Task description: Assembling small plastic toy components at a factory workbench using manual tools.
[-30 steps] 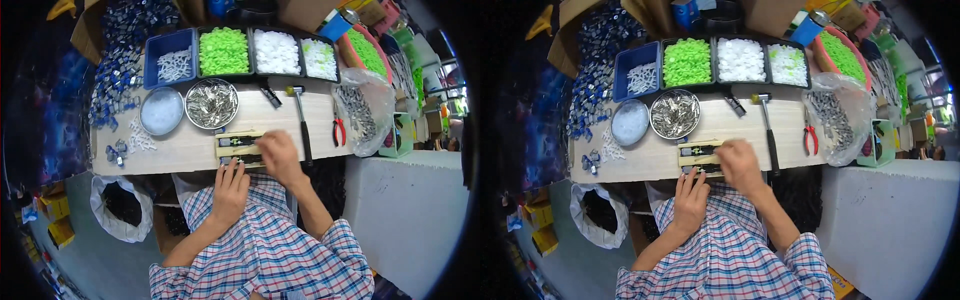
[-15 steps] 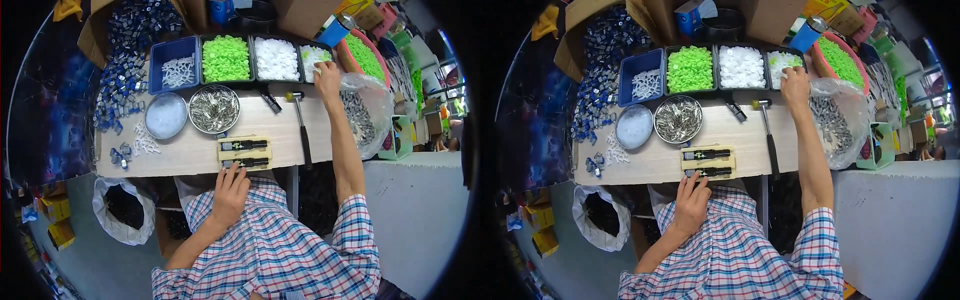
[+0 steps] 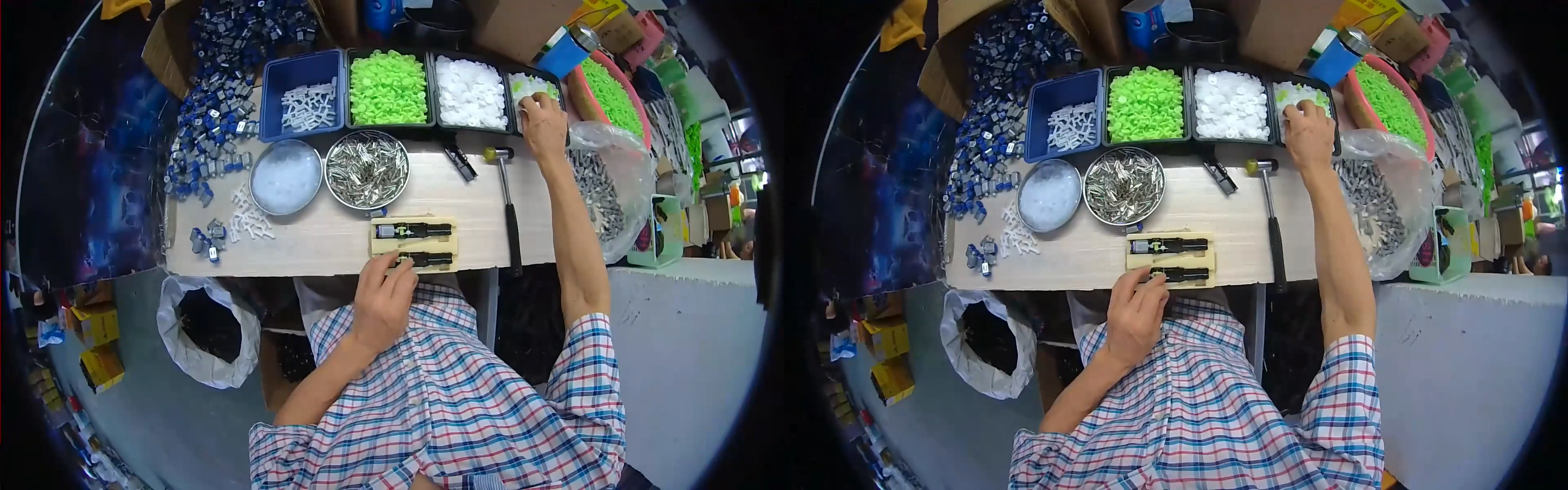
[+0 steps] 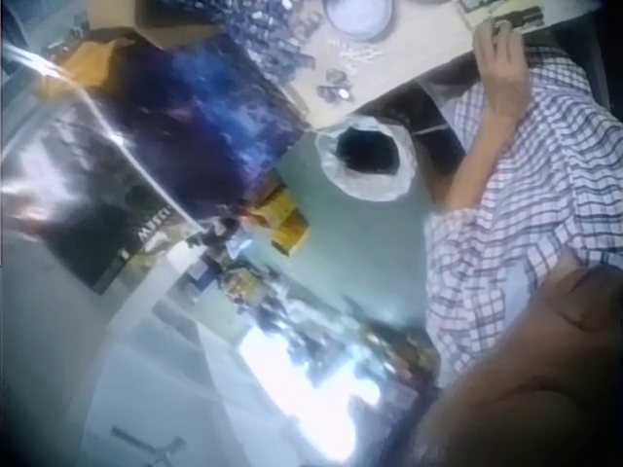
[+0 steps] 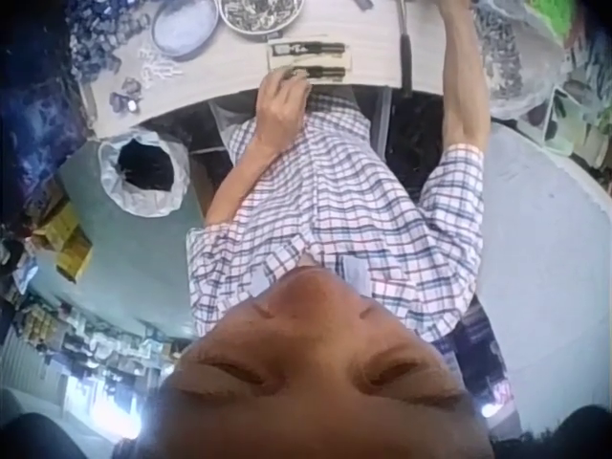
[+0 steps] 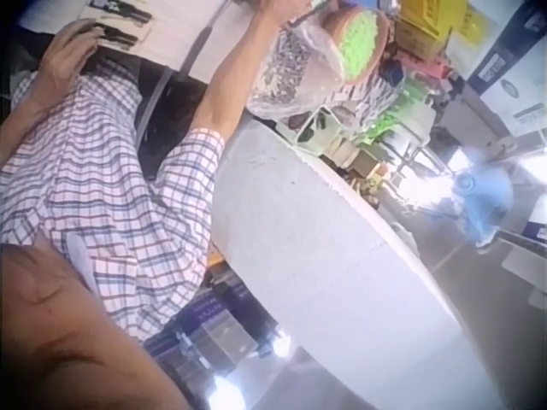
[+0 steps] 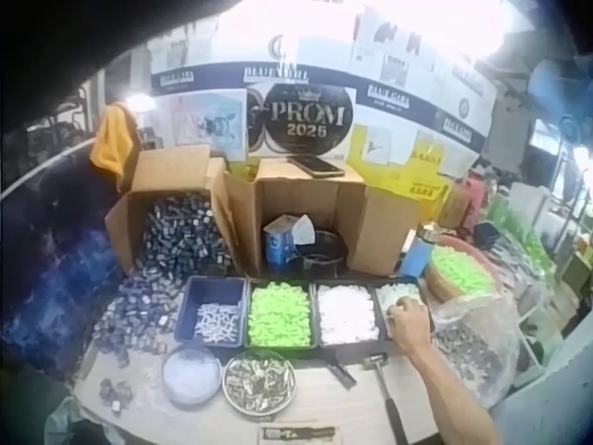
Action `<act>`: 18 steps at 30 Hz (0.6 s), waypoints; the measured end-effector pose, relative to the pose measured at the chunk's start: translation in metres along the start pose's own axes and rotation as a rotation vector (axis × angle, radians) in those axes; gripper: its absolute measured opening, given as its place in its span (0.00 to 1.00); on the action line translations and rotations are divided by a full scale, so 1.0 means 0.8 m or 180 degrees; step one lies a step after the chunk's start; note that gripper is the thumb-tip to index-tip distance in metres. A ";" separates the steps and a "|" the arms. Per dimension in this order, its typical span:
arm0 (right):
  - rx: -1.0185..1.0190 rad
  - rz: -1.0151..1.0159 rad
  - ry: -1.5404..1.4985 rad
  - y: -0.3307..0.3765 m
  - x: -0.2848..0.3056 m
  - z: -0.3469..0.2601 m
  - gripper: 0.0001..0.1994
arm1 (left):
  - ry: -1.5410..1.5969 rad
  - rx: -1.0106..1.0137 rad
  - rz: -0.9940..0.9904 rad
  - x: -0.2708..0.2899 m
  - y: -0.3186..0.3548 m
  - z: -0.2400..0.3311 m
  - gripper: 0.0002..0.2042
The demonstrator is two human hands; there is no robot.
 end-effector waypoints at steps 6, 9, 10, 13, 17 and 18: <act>-0.0281 0.0241 -0.0110 0.016 0.015 0.008 0.08 | -0.0472 -0.0080 -0.0431 -0.022 -0.007 -0.004 0.09; -0.0448 0.0350 -0.0371 0.028 0.036 0.007 0.07 | -0.0527 -0.0220 -0.0539 -0.028 -0.007 -0.002 0.09; -0.0434 0.0493 -0.0524 0.034 0.055 -0.004 0.06 | -0.0531 -0.0211 -0.0540 -0.028 -0.009 -0.004 0.09; -0.0476 0.0599 -0.1305 0.064 0.096 -0.051 0.04 | -0.0251 -0.0233 -0.0141 -0.007 -0.015 -0.005 0.08; -0.0577 -0.0106 -0.3056 0.136 0.142 -0.169 0.08 | 0.1114 0.0986 0.0555 0.038 -0.015 -0.048 0.06; -0.0619 -0.0415 -0.3309 0.152 0.152 -0.199 0.08 | 0.1715 0.1586 0.0499 0.029 -0.008 -0.067 0.05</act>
Point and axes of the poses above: each hand's wrist, its own y-axis away from the middle knuckle, its own x-axis out of the back of the hand, z = x × y, the point moved 10 cm from there along -y, towards the middle knuckle, and after that the axes turned 4 degrees about y, right-handed, at the moved point
